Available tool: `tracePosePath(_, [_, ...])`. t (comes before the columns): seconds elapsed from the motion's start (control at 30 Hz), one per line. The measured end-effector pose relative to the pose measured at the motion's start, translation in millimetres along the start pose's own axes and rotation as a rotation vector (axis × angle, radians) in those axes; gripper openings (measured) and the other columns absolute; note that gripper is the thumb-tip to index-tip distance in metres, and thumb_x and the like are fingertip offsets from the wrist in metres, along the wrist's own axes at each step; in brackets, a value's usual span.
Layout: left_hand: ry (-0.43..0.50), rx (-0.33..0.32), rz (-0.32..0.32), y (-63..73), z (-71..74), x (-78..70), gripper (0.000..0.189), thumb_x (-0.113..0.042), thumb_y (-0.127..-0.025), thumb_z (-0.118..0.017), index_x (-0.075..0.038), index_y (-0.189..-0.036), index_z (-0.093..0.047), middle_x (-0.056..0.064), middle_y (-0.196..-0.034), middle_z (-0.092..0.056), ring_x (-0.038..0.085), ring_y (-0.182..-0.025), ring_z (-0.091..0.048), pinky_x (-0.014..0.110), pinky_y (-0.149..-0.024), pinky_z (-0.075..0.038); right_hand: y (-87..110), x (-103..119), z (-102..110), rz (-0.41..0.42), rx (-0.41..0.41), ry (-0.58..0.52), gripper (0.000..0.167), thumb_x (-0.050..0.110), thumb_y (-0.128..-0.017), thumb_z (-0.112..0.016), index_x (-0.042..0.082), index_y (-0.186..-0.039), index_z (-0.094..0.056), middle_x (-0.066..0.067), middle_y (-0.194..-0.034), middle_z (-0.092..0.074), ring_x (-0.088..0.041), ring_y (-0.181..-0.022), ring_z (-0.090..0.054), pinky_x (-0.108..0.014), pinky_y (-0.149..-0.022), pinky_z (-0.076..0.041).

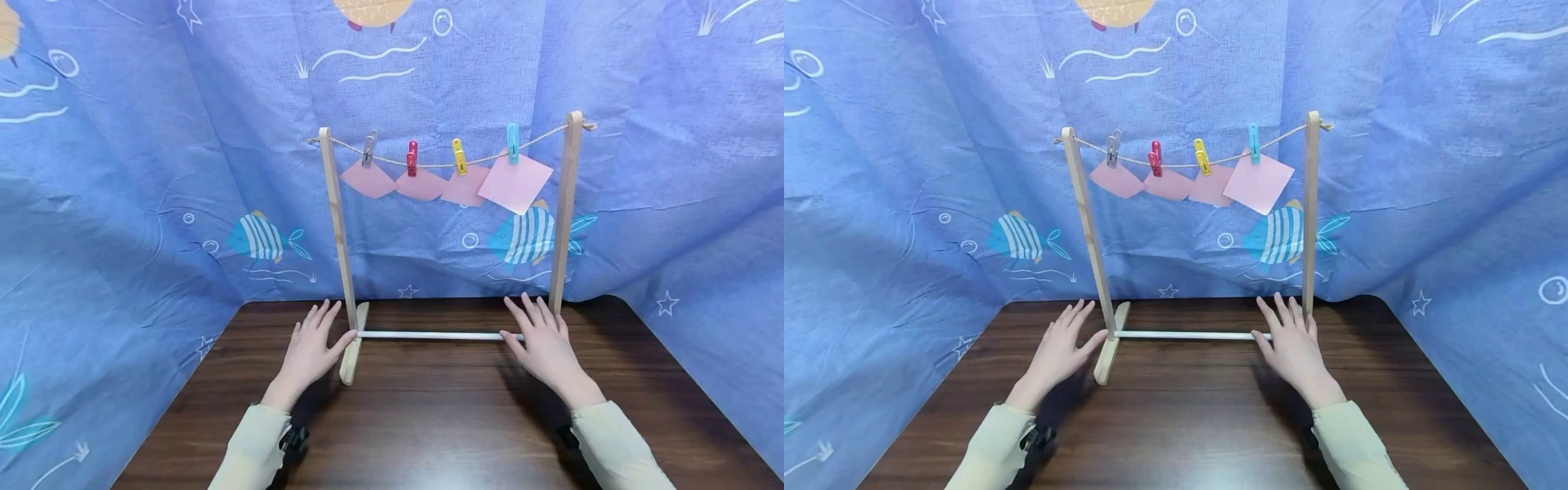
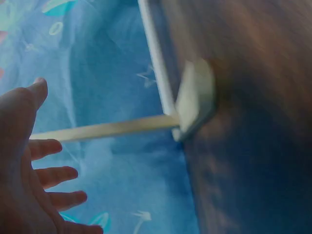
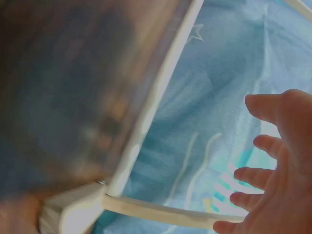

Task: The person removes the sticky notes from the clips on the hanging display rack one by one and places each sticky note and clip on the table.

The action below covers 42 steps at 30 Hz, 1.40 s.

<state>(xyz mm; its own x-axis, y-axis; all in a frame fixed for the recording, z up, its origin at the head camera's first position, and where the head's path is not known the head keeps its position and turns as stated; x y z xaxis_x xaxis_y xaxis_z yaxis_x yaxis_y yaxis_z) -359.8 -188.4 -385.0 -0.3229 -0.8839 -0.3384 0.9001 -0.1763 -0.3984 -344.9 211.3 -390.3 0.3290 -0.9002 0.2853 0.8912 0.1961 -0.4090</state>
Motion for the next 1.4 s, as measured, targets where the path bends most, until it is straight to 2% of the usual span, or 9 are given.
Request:
tracePosePath(0.23, [0.164,-0.049,-0.055,-15.8,24.0,-25.0,0.069,-0.051,-0.098,-0.061,-0.010,-0.152,-0.045,0.018,-0.156,-0.040,0.038,-0.146,-0.033,0.058,-0.113,-0.032,-8.5,17,52,0.113,-0.188,-0.026,0.056,0.020,-0.097,-0.069,0.004,-0.146,-0.050,-0.029,-0.144,-0.049,-0.051,-0.131,-0.044,-0.071,-0.099,-0.036])
tracePosePath(0.63, [0.248,-0.122,-0.188,-44.3,72.2,-81.5,0.060,-0.048,-0.100,-0.059,-0.016,-0.150,-0.049,0.009,-0.150,-0.051,0.031,-0.137,-0.047,0.053,-0.110,-0.039,-27.9,26,134,0.111,-0.403,-0.211,0.044,0.018,-0.101,-0.063,0.003,-0.141,-0.057,-0.022,-0.126,-0.064,-0.042,-0.107,-0.062,-0.059,-0.088,-0.048])
tracePosePath(0.73, [0.269,-0.126,-0.204,-50.9,82.2,-95.7,0.062,-0.051,-0.100,-0.057,-0.017,-0.151,-0.048,0.007,-0.150,-0.050,0.032,-0.128,-0.054,0.053,-0.107,-0.041,-37.7,20,140,0.036,-0.379,-0.341,0.043,0.027,-0.103,-0.060,0.008,-0.141,-0.058,-0.019,-0.129,-0.065,-0.037,-0.115,-0.062,-0.039,-0.094,-0.051])
tracePosePath(0.77, [0.275,-0.132,-0.210,-53.3,84.8,-100.1,0.061,-0.051,-0.100,-0.057,-0.018,-0.151,-0.048,0.007,-0.150,-0.050,0.032,-0.117,-0.060,0.052,-0.104,-0.043,-41.3,17,141,0.002,-0.363,-0.385,0.044,0.032,-0.104,-0.058,0.010,-0.142,-0.057,-0.017,-0.128,-0.066,-0.034,-0.113,-0.063,-0.031,-0.092,-0.051])
tracePosePath(0.87, [0.293,-0.147,-0.243,-59.7,91.0,-114.6,0.060,-0.050,-0.101,-0.057,-0.017,-0.150,-0.048,0.006,-0.149,-0.051,0.031,-0.116,-0.061,0.049,-0.103,-0.045,-51.6,12,140,-0.092,-0.305,-0.508,0.049,0.042,-0.104,-0.053,0.014,-0.144,-0.056,-0.015,-0.128,-0.066,-0.025,-0.107,-0.065,-0.016,-0.083,-0.047])
tracePosePath(0.93, [0.305,-0.161,-0.261,-63.6,94.1,-123.4,0.058,-0.048,-0.101,-0.058,-0.016,-0.150,-0.050,0.007,-0.147,-0.053,0.029,-0.115,-0.062,0.048,-0.102,-0.047,-57.7,13,139,-0.117,-0.282,-0.560,0.052,0.045,-0.104,-0.052,0.013,-0.145,-0.054,-0.015,-0.129,-0.066,-0.016,-0.105,-0.066,-0.016,-0.082,-0.049])
tracePosePath(1.0, [0.321,-0.173,-0.286,-67.5,97.1,-133.3,0.056,-0.045,-0.102,-0.058,-0.015,-0.149,-0.050,0.008,-0.145,-0.055,0.026,-0.133,-0.052,0.048,-0.106,-0.044,-63.4,14,140,-0.122,-0.274,-0.614,0.053,0.045,-0.104,-0.051,0.011,-0.145,-0.054,-0.017,-0.129,-0.065,-0.007,-0.103,-0.065,-0.018,-0.083,-0.052])
tracePosePath(1.1, [0.364,-0.183,-0.315,-74.5,102.0,-148.8,0.054,-0.042,-0.103,-0.058,-0.013,-0.148,-0.051,0.008,-0.144,-0.056,0.024,-0.133,-0.052,0.046,-0.105,-0.046,-71.5,15,144,-0.111,-0.289,-0.670,0.053,0.045,-0.105,-0.050,0.008,-0.143,-0.054,-0.019,-0.128,-0.065,0.002,-0.098,-0.063,-0.017,-0.083,-0.052])
tracePosePath(1.4, [0.524,-0.203,-0.386,-105.0,125.5,-195.7,0.046,-0.032,-0.103,-0.060,-0.005,-0.141,-0.057,0.011,-0.139,-0.060,0.026,-0.126,-0.058,0.037,-0.102,-0.050,-94.2,20,152,-0.083,-0.285,-0.838,0.055,0.043,-0.106,-0.047,0.002,-0.142,-0.049,-0.007,-0.114,-0.067,-0.006,-0.097,-0.066,-0.019,-0.080,-0.055])
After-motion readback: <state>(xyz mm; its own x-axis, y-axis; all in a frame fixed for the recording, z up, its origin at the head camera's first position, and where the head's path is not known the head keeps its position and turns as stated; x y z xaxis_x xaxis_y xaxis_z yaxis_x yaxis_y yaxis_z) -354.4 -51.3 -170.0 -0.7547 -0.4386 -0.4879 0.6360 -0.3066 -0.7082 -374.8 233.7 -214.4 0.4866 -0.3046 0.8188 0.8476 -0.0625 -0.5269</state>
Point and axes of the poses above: each hand's wrist, its own y-axis away from the middle knuckle, its own z-axis out of the back of the hand, x = y × z, the point moved 10 cm from there along -y, towards the middle knuckle
